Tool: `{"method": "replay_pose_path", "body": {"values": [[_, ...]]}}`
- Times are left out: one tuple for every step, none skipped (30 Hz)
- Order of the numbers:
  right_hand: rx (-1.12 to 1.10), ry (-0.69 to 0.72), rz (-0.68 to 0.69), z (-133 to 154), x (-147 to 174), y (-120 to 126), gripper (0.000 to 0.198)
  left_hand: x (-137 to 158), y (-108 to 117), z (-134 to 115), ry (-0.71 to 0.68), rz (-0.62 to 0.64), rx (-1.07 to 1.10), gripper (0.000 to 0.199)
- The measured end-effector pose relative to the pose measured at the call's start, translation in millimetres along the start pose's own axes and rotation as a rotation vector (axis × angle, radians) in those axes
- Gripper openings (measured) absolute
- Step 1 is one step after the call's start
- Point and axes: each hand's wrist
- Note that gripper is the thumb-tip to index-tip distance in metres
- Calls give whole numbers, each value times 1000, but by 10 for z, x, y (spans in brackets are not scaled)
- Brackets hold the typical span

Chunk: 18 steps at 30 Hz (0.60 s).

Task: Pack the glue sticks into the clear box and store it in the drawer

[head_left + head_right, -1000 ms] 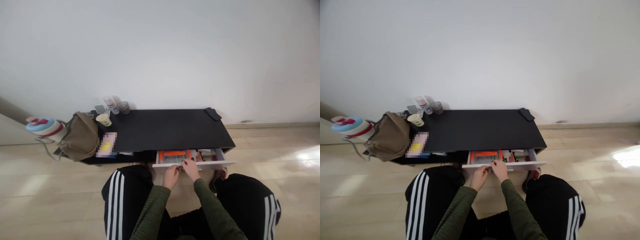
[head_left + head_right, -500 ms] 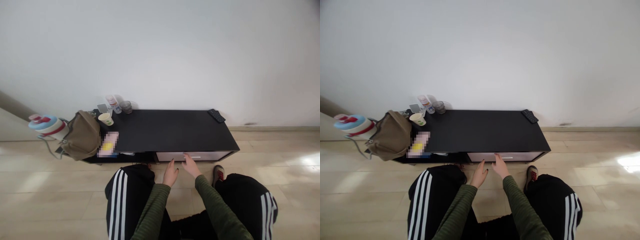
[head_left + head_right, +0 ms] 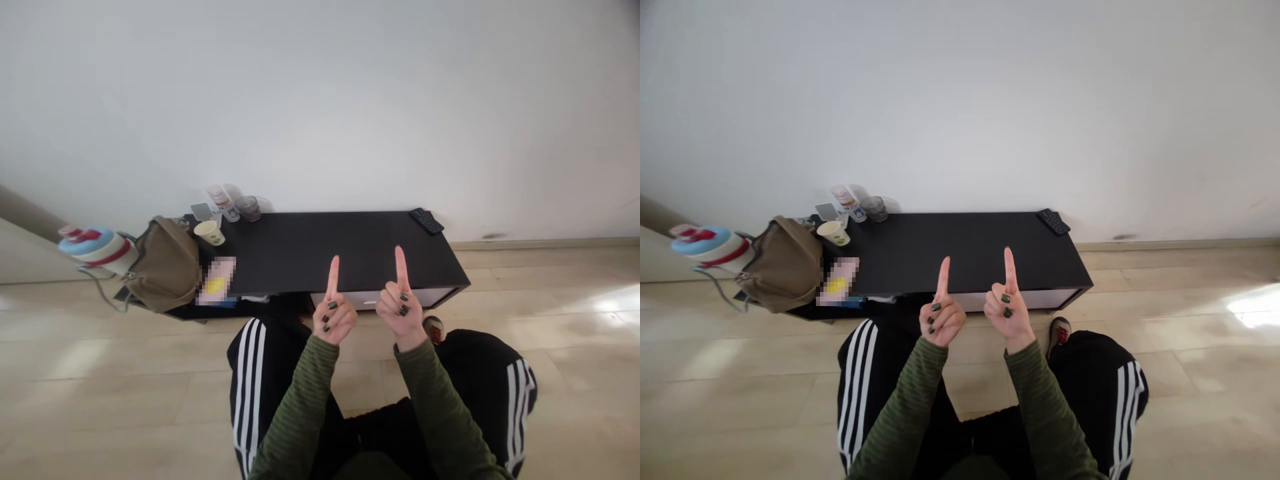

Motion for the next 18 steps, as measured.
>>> {"method": "replay_pose_path", "body": {"values": [[-89,-7,-11,-16,-14,-5,89,-50,-37,31,10,2,49,80],[-155,-20,-25,-32,-22,5,88,-89,-57,65,28,2,79,81],[-199,-32,-44,-45,-23,27,86,-117,-62,95,44,-2,95,82],[-226,-38,-64,-54,-17,56,85,-131,-55,117,57,-6,101,83],[-241,-38,-81,-58,-3,91,85,-132,-39,126,69,-7,99,83],[-249,-36,-94,-60,16,130,84,-124,-19,119,81,-5,89,84],[-256,-33,-103,-61,39,174,84,-108,2,95,94,1,74,85],[-263,-31,-110,-63,62,226,84,-89,23,53,109,10,52,86],[-271,-32,-114,-71,84,291,83,-69,42,-6,128,19,21,87],[-276,-39,-119,-87,102,373,82,-52,60,-81,153,26,-22,86],[-276,-51,-131,-116,116,474,81,-38,79,-168,179,26,-76,83],[-269,-71,-154,-159,123,596,78,-29,101,-264,207,18,-144,78],[-252,-102,-195,-220,124,738,74,-25,128,-365,231,4,-219,69],[-225,-143,-258,-297,119,895,67,-24,161,-468,244,-21,-293,56],[-182,-205,-352,-389,110,1060,57,-26,201,-570,254,-52,-358,41],[-116,-278,-481,-494,99,1225,44,-29,248,-668,260,-83,-401,26],[-15,-369,-623,-605,86,1383,30,-33,299,-760,267,-109,-420,18],[106,-468,-735,-718,74,1527,17,-37,352,-843,273,-128,-411,17]]}}
Point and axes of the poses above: each hand's wrist, its own x-axis away from the middle knuckle, its own y-axis out of the back of the hand, z = x × y, and after that the axes turned 3 degrees about z, right-handed
